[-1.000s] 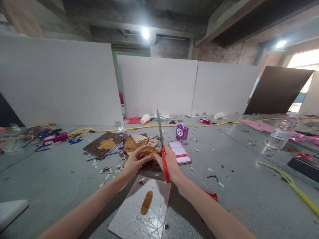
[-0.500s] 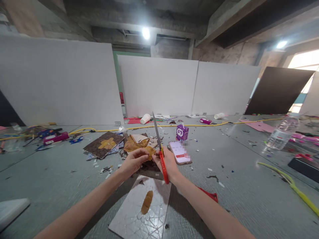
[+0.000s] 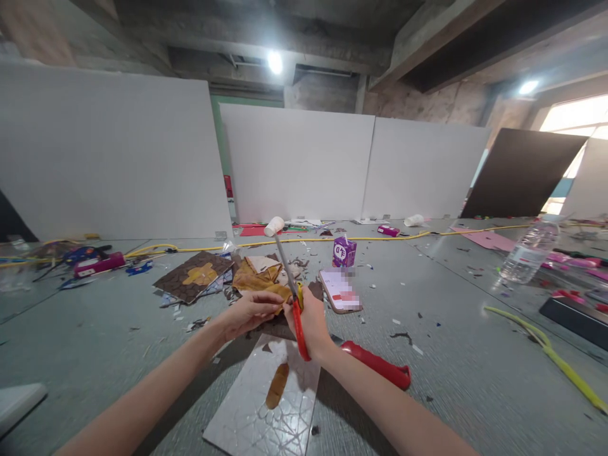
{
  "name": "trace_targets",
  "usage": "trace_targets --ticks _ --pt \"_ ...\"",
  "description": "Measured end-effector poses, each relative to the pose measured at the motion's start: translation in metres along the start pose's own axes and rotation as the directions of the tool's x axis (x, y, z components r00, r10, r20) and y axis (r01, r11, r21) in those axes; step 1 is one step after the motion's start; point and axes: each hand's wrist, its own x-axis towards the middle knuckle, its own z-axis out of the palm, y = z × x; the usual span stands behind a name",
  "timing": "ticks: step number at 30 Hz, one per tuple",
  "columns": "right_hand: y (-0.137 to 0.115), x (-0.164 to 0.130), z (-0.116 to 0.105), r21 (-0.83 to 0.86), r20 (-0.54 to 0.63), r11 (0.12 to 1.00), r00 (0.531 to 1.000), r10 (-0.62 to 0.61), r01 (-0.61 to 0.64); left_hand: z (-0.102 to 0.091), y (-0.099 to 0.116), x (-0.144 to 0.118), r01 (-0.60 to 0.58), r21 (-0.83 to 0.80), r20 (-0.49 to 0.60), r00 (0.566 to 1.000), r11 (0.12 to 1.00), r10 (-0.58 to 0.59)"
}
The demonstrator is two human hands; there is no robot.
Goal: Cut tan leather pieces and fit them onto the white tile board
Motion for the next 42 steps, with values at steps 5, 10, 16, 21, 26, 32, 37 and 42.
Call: trace_targets --ticks 5,10,16,21,26,32,37,42 --pt "-0.005 -0.004 -0.002 -0.056 0.015 0.998 1.0 -0.009 0.009 -0.001 0.002 0.0 -0.035 -0.054 0.024 0.999 0.998 0.036" --pt "0.001 -0.003 0.002 -0.002 -0.041 1.0 0.999 -0.002 0.002 0.004 0.002 0.0 -0.084 -0.076 -0.012 0.996 0.994 0.083" --pt "0.006 -0.001 0.004 0.14 -0.031 0.99 0.999 0.034 -0.029 0.009 0.005 -0.003 -0.154 0.095 -0.06 0.985 0.984 0.16" --pt "-0.004 0.0 -0.002 0.112 -0.04 0.993 0.999 0.035 -0.03 0.01 0.005 -0.003 -0.246 0.301 -0.088 0.955 0.922 0.283" --pt "-0.003 0.002 -0.004 0.168 -0.033 0.983 0.996 0.085 -0.078 0.009 0.004 -0.002 -0.275 0.348 -0.082 0.944 0.896 0.321" --pt "0.002 0.006 -0.004 0.255 0.005 0.962 0.995 0.097 -0.095 0.011 0.006 -0.003 -0.328 0.397 -0.016 0.931 0.857 0.364" --pt "-0.012 0.009 -0.018 0.13 0.096 0.99 0.994 0.044 -0.056 0.006 0.014 -0.002 -0.371 0.444 -0.086 0.888 0.816 0.451" --pt "-0.026 0.016 -0.038 0.138 0.392 0.98 0.917 0.078 -0.143 -0.004 0.019 0.001 -0.376 0.466 -0.234 0.82 0.801 0.522"
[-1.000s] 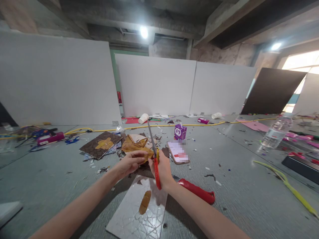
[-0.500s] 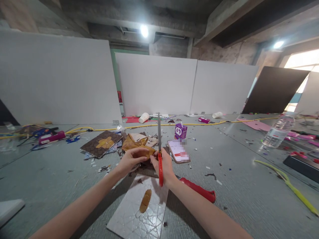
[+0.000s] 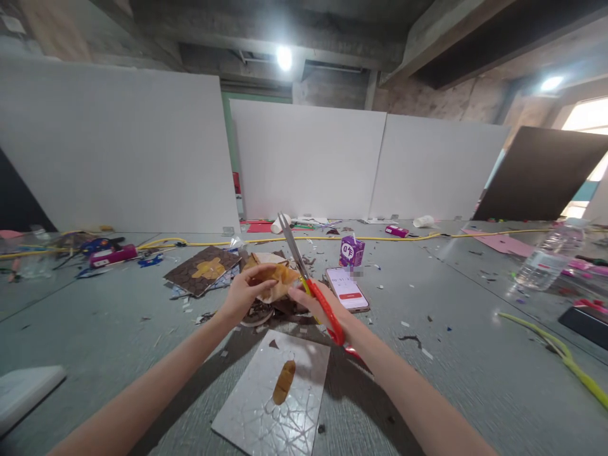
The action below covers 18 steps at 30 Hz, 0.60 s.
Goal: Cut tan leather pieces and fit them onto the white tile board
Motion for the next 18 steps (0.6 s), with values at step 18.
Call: trace_targets --ticks 18 --pt "-0.044 -0.029 -0.058 -0.337 0.391 0.898 0.826 0.405 -0.281 -0.001 -0.012 0.001 0.124 -0.141 -0.168 0.975 0.982 -0.147"
